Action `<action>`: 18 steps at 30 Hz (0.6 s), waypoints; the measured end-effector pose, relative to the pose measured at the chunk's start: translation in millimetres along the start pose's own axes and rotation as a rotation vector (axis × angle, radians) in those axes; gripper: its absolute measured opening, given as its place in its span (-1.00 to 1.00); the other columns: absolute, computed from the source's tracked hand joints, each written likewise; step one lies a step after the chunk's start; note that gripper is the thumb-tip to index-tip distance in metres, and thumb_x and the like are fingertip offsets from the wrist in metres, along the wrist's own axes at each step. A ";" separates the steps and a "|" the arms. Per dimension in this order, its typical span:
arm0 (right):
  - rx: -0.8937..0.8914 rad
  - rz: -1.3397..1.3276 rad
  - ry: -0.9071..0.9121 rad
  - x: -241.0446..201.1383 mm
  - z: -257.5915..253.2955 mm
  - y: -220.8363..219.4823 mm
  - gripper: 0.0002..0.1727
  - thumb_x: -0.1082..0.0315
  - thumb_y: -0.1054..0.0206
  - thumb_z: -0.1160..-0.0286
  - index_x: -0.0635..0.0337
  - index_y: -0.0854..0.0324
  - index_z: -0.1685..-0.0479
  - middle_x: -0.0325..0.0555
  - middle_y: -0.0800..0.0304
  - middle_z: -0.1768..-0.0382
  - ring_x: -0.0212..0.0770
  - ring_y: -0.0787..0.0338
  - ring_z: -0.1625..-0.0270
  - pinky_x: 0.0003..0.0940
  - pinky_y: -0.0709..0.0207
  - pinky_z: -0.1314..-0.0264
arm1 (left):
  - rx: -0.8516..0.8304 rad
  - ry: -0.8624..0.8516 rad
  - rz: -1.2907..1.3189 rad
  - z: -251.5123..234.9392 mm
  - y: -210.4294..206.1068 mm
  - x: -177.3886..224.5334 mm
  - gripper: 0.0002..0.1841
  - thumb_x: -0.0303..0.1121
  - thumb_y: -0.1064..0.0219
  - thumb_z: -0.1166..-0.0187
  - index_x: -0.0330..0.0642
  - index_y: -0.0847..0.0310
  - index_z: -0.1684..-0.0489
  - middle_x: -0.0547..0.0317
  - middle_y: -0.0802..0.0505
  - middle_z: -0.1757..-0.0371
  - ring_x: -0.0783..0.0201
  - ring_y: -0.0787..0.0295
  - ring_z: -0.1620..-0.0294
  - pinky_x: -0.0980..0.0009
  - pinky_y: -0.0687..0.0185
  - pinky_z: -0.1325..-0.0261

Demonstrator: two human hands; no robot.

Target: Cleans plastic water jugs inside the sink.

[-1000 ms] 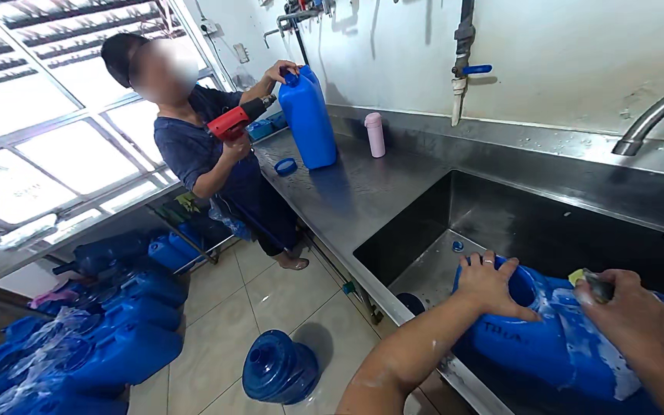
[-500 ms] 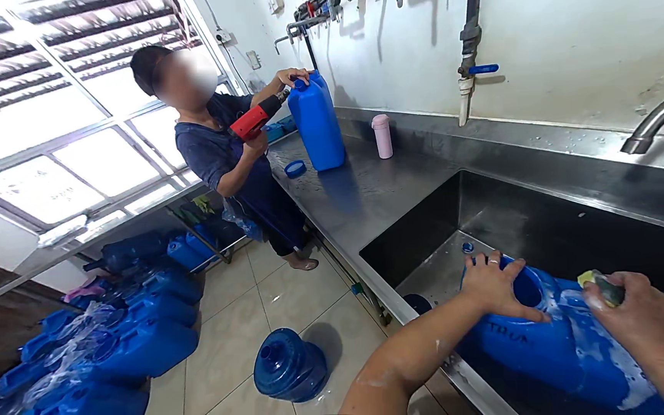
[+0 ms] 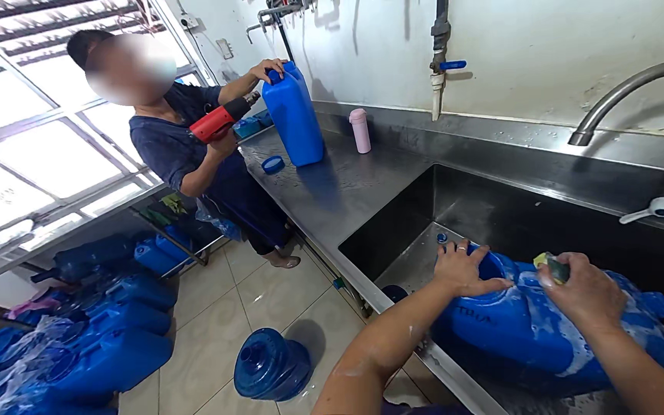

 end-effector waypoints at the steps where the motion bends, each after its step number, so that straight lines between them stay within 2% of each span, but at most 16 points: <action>1: 0.005 0.005 0.005 -0.2 0.1 0.1 -0.54 0.25 -0.36 -0.52 0.56 -0.59 -0.14 0.63 -0.74 0.07 0.64 -0.75 -0.08 0.53 -0.45 -0.07 | 0.003 -0.004 0.001 0.1 -0.1 -0.6 -0.09 0.31 -0.28 -0.54 0.02 -0.19 -0.85 -0.32 -0.21 -0.83 -0.33 -0.08 -0.81 -0.27 0.07 -0.75; 10: 0.065 0.015 0.051 -0.1 3.8 2.6 -0.56 0.27 -0.39 -0.47 0.58 -0.61 -0.08 0.62 -0.75 0.13 0.66 -0.76 -0.02 0.54 -0.48 0.00 | 0.020 -0.020 0.022 -0.2 -0.4 -0.7 -0.12 0.23 -0.34 -0.53 -0.02 -0.22 -0.83 -0.32 -0.23 -0.83 -0.33 -0.10 -0.80 -0.27 0.00 -0.73; 18: 0.097 0.042 0.057 0.3 7.3 4.1 -0.57 0.28 -0.41 -0.46 0.55 -0.63 -0.07 0.57 -0.78 0.14 0.60 -0.79 0.00 0.48 -0.53 -0.01 | 0.005 -0.024 0.003 -1.2 -1.9 0.0 -0.12 0.26 -0.32 -0.53 0.02 -0.21 -0.84 -0.27 -0.22 -0.84 -0.30 -0.08 -0.82 -0.24 0.02 -0.75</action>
Point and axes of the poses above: each hand's wrist, its own z-axis away from the middle knuckle, its own y-axis out of the back of the hand, x = y × z, the point moved 5 cm from there along -z, towards the middle knuckle
